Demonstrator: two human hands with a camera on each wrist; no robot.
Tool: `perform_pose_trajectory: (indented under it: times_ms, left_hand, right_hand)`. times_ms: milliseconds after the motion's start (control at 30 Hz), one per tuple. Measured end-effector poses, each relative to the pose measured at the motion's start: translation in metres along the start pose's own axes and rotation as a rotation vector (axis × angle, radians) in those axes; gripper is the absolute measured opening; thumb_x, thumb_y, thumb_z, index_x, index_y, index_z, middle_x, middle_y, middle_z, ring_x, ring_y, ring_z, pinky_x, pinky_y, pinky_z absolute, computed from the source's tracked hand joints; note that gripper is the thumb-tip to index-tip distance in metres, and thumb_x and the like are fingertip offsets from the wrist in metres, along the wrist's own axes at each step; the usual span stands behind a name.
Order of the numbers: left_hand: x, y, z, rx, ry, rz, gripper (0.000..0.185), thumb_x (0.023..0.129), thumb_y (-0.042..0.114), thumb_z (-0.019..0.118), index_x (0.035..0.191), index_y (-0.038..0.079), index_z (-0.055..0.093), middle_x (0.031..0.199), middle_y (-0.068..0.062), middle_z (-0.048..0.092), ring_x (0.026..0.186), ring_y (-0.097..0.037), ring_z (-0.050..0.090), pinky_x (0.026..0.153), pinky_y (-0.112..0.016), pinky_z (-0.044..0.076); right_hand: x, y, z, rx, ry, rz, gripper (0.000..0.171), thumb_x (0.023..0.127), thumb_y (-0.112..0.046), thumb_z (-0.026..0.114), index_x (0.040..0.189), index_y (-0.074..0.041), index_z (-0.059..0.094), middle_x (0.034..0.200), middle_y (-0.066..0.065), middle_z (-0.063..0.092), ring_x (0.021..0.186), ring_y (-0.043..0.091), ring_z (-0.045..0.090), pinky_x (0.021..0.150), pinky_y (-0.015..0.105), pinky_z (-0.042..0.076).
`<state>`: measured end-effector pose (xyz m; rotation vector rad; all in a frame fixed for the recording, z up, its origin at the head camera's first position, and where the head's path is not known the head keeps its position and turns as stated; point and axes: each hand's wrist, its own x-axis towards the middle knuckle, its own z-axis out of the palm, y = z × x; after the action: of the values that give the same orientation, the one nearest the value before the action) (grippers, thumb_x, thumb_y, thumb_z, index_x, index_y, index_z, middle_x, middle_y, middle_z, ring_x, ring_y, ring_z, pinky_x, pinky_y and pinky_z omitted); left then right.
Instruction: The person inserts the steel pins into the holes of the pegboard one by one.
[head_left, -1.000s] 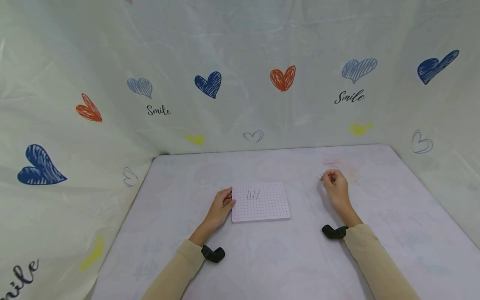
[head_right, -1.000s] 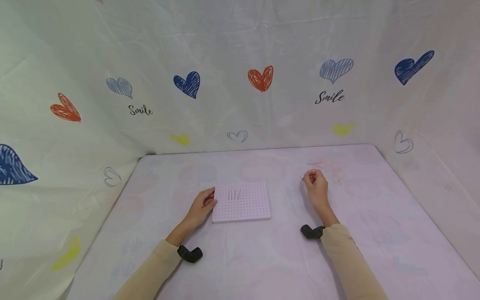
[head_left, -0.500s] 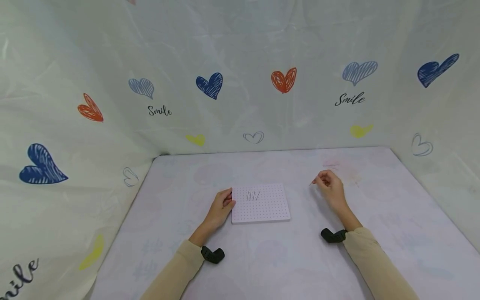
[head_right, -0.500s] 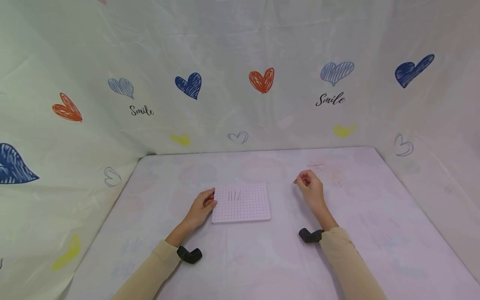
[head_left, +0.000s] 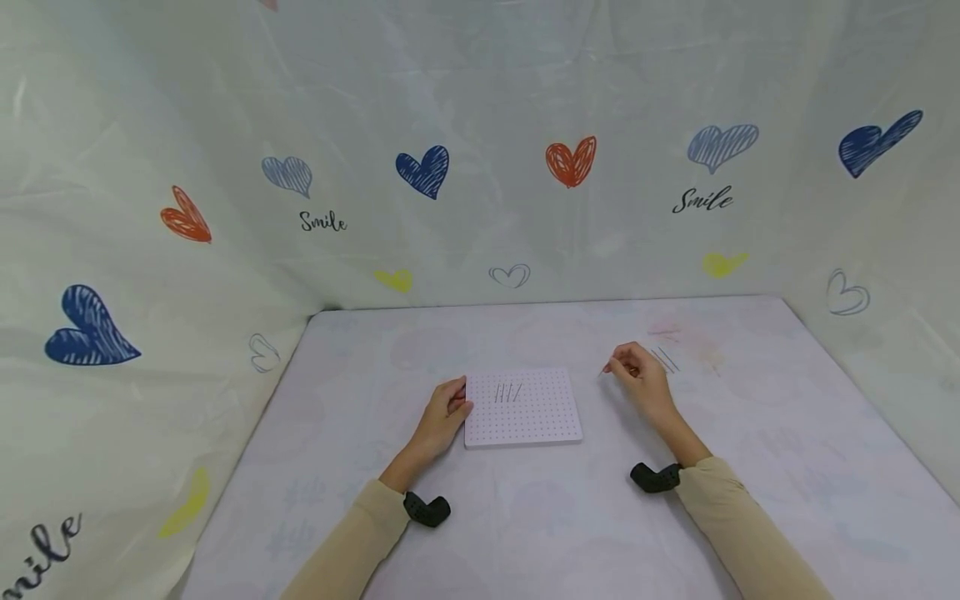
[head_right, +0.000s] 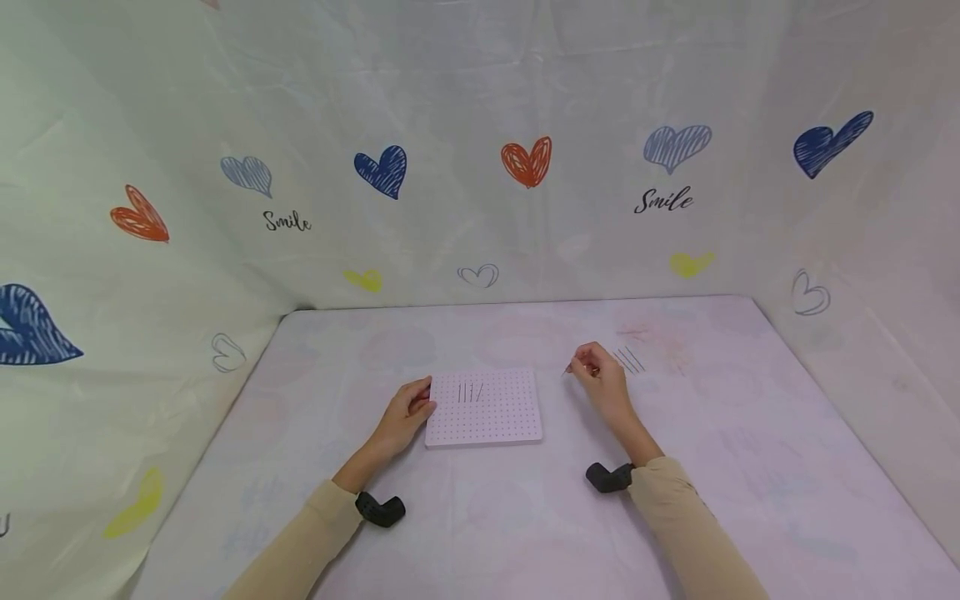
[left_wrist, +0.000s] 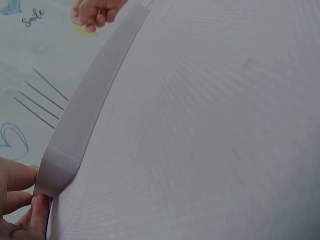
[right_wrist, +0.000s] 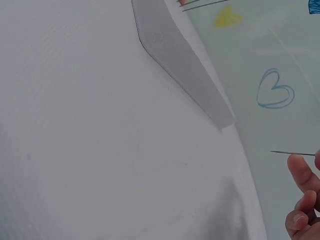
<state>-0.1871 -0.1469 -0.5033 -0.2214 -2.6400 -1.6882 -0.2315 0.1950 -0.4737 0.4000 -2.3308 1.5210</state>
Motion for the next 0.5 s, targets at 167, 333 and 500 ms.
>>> perform_pose_trajectory:
  times_ms: [167, 333, 500]
  left_hand:
    - [0.000, -0.003, 0.000, 0.007, 0.001, 0.026, 0.051, 0.100, -0.001, 0.055, 0.146, -0.012, 0.038, 0.140, -0.027, 0.042, 0.120, -0.032, 0.050, 0.106, -0.041, 0.045]
    - [0.001, -0.004, -0.001, -0.003, 0.001, 0.036, 0.051, 0.099, -0.001, 0.055, 0.146, -0.013, 0.037, 0.140, -0.027, 0.042, 0.121, -0.033, 0.049, 0.106, -0.040, 0.044]
    - [0.001, -0.001, 0.000, -0.018, 0.005, 0.048, 0.050, 0.099, -0.002, 0.054, 0.145, -0.014, 0.037, 0.141, -0.029, 0.041, 0.120, -0.034, 0.049, 0.106, -0.041, 0.044]
  right_hand:
    - [0.002, 0.010, 0.010, -0.005, -0.027, 0.001, 0.005, 0.094, 0.005, 0.062, 0.097, 0.007, 0.059, 0.083, 0.019, 0.069, 0.069, 0.009, 0.049, 0.057, 0.016, 0.038]
    - [0.003, 0.007, 0.019, 0.007, -0.045, -0.026, 0.006, 0.093, 0.004, 0.064, 0.097, 0.006, 0.059, 0.081, 0.017, 0.069, 0.069, 0.009, 0.050, 0.056, 0.016, 0.038]
    - [0.004, 0.002, 0.027, 0.020, -0.080, -0.036, 0.004, 0.094, 0.005, 0.063, 0.097, 0.005, 0.060, 0.081, 0.016, 0.069, 0.068, 0.010, 0.051, 0.056, 0.016, 0.037]
